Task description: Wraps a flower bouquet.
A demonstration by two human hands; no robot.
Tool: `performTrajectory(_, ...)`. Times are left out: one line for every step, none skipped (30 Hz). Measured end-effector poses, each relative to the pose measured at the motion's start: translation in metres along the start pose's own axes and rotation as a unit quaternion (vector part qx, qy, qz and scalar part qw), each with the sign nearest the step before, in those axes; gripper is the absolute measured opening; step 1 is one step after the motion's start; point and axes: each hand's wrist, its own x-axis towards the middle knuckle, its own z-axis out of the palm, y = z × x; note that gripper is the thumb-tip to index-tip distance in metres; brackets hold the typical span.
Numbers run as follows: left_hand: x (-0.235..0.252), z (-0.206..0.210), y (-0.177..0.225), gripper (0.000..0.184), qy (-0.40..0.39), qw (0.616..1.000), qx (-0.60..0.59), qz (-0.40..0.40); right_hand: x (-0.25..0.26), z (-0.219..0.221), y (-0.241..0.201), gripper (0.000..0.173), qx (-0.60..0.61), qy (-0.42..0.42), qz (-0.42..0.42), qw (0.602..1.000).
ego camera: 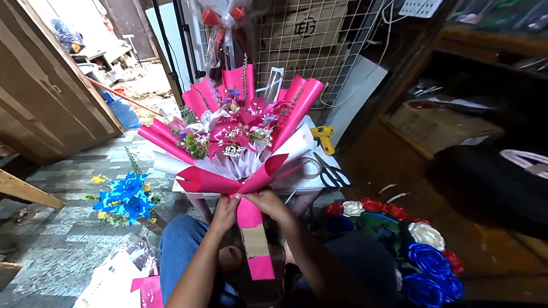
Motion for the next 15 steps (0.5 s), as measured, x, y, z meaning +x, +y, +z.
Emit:
performTrajectory(0.000, -0.002, 0.001, 0.043, -0.004, 1.000, 0.009, 0.004, -0.001, -0.001, -0.003, 0.041, 0.001, -0.004, 0.008, 1.000)
performTrajectory(0.001, -0.003, 0.001, 0.045, -0.008, 1.000, 0.019, 0.008, -0.002, -0.001, -0.006, 0.045, 0.002, -0.005, 0.018, 1.000)
performTrajectory(0.001, -0.005, 0.001, 0.046, -0.012, 1.000, 0.026, 0.010, -0.003, -0.001, -0.009, 0.048, 0.005, -0.005, 0.026, 1.000)
performTrajectory(0.001, -0.006, 0.001, 0.046, -0.015, 0.999, 0.031, 0.014, -0.004, 0.000, -0.009, 0.051, 0.012, -0.001, 0.028, 1.000)
performTrajectory(0.001, -0.007, 0.001, 0.045, -0.019, 0.999, 0.034, 0.017, -0.005, 0.002, -0.010, 0.052, 0.023, 0.006, 0.023, 0.999)
performTrajectory(0.001, -0.008, 0.001, 0.043, -0.025, 0.999, 0.037, 0.018, -0.005, 0.003, -0.008, 0.052, 0.032, 0.014, 0.013, 0.999)
performTrajectory(0.001, -0.010, 0.002, 0.041, -0.035, 0.998, 0.042, 0.013, -0.005, 0.004, -0.007, 0.051, 0.041, 0.020, 0.003, 0.999)
performTrajectory(0.002, -0.012, 0.004, 0.038, -0.046, 0.998, 0.047, 0.005, -0.005, 0.005, -0.006, 0.050, 0.047, 0.026, -0.007, 0.999)
performTrajectory(0.002, -0.015, 0.005, 0.037, -0.061, 0.997, 0.057, -0.002, -0.004, 0.005, -0.005, 0.050, 0.048, 0.030, -0.017, 0.998)
performTrajectory(0.003, -0.018, 0.007, 0.038, -0.079, 0.994, 0.076, -0.011, -0.004, 0.004, -0.004, 0.050, 0.043, 0.032, -0.029, 0.998)
performTrajectory(0.003, -0.021, 0.010, 0.041, -0.099, 0.989, 0.106, -0.027, -0.005, 0.002, -0.004, 0.052, 0.033, 0.031, -0.036, 0.998)
performTrajectory(0.002, -0.024, 0.015, 0.046, -0.125, 0.979, 0.152, -0.053, -0.005, 0.000, -0.005, 0.053, 0.027, 0.032, -0.036, 0.998)
performTrajectory(-0.001, -0.029, 0.026, 0.057, -0.167, 0.960, 0.204, -0.092, -0.005, -0.002, -0.005, 0.054, 0.025, 0.036, -0.030, 0.999)
performTrajectory(-0.005, -0.036, 0.041, 0.070, -0.221, 0.931, 0.260, -0.129, -0.004, -0.004, -0.007, 0.055, 0.027, 0.045, -0.020, 0.998)
performTrajectory(-0.013, -0.043, 0.062, 0.077, -0.266, 0.903, 0.307, -0.141, -0.003, -0.006, -0.008, 0.057, 0.020, 0.056, -0.010, 0.998)
